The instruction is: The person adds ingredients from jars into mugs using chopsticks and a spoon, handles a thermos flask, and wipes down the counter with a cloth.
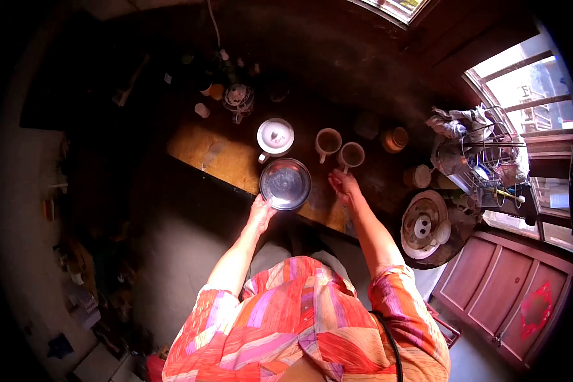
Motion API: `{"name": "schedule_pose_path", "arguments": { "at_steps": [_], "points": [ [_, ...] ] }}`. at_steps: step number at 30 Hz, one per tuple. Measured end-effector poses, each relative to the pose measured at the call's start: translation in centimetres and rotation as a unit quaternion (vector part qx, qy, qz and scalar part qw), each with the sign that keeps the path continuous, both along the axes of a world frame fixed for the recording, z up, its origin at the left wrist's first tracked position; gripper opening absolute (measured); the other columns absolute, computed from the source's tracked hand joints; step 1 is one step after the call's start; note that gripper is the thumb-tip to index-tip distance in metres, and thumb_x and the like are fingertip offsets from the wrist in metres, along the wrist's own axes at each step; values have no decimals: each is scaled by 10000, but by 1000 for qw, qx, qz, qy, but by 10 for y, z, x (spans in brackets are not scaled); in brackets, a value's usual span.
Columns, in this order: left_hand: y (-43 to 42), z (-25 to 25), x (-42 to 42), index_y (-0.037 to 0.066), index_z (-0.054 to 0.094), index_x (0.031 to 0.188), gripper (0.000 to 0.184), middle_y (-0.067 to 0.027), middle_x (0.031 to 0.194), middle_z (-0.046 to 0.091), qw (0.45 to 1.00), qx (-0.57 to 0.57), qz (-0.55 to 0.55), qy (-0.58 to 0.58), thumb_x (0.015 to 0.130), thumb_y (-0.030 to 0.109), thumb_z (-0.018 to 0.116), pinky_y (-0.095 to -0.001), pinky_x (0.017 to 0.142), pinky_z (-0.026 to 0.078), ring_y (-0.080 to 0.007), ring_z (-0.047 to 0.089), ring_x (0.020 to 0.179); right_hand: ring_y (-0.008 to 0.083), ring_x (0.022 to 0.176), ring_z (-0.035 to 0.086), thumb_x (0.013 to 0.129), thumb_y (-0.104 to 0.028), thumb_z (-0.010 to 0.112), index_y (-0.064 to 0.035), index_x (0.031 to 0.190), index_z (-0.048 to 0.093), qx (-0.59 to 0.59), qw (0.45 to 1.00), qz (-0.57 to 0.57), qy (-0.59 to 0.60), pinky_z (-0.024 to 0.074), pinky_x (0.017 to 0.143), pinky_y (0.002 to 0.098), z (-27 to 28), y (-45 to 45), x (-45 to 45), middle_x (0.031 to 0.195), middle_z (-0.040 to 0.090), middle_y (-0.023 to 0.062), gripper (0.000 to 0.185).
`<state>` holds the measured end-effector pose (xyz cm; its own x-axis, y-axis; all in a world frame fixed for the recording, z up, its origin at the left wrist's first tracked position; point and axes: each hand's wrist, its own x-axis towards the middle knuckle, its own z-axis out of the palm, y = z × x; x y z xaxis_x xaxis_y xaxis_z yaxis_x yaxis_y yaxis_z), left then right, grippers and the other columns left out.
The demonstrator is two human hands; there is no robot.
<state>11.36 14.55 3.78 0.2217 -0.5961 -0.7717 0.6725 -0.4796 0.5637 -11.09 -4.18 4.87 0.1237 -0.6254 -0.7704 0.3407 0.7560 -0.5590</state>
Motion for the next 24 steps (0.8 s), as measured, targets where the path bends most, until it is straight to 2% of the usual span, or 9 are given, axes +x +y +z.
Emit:
{"name": "schedule_pose_path", "arguments": {
  "at_steps": [2,4,6,11,13,16,20,23,24],
  "points": [
    [0,0,-3,144,449,1256,323,6,1200,573,1000,-20,1,7,941,87,492,-357,865,434,-149,570,1005,188,821,625,846,-55,655,-71,992,510,6,997,-1,-72,561,748,306,1,4,17,888,602,65,207],
    [-1,-11,-7,141,479,1233,300,15,1185,578,1000,-20,-2,-5,937,108,517,-350,864,431,-136,566,993,182,798,622,836,-76,678,-101,1000,522,-7,998,-3,-66,559,737,292,1,4,34,905,610,60,228],
    [-3,-7,-7,144,499,1217,287,23,1174,583,997,23,-66,-45,933,122,537,-348,865,430,-126,560,998,142,814,590,826,-100,697,-76,1023,530,-27,999,-13,-33,510,690,262,-8,3,51,899,597,36,259],
    [3,-18,-5,32,462,1254,367,-71,1182,573,989,40,-67,-123,923,152,568,-272,842,465,-138,557,1002,134,782,569,797,-105,721,-68,1040,532,-69,994,-82,19,467,652,254,-27,-1,77,926,606,36,310],
    [10,-16,1,37,450,1278,389,-68,1176,574,988,58,-69,-129,926,156,566,-273,839,473,-136,559,1000,132,745,551,814,-151,706,-36,1010,537,-53,993,-89,60,440,619,267,-26,-3,81,877,595,24,283],
    [27,13,12,41,438,1309,418,-63,1164,576,987,74,-83,-120,930,166,562,-274,832,487,-133,567,991,130,787,572,865,-173,664,-61,1076,529,-102,984,-57,133,477,669,277,-71,-6,73,907,579,11,274],
    [58,23,24,38,466,1296,400,-59,1139,588,981,77,-140,-114,935,184,558,-266,809,503,-131,583,958,129,802,578,893,-198,625,-45,1097,533,-135,973,33,185,494,690,270,-26,3,48,932,587,19,272],
    [71,32,29,32,478,1289,382,-85,1179,579,974,85,-166,-131,938,165,547,-262,806,505,-136,590,961,142,820,609,909,-195,594,-22,1112,534,-180,981,41,65,531,730,270,-4,26,14,1012,601,48,273],
    [74,32,30,23,471,1297,386,-114,1234,560,972,84,-173,-134,939,152,538,-267,823,503,-144,590,984,135,778,604,910,-181,601,-3,1029,553,-195,979,38,47,512,676,275,9,36,1,908,620,52,219]
  ]
}}
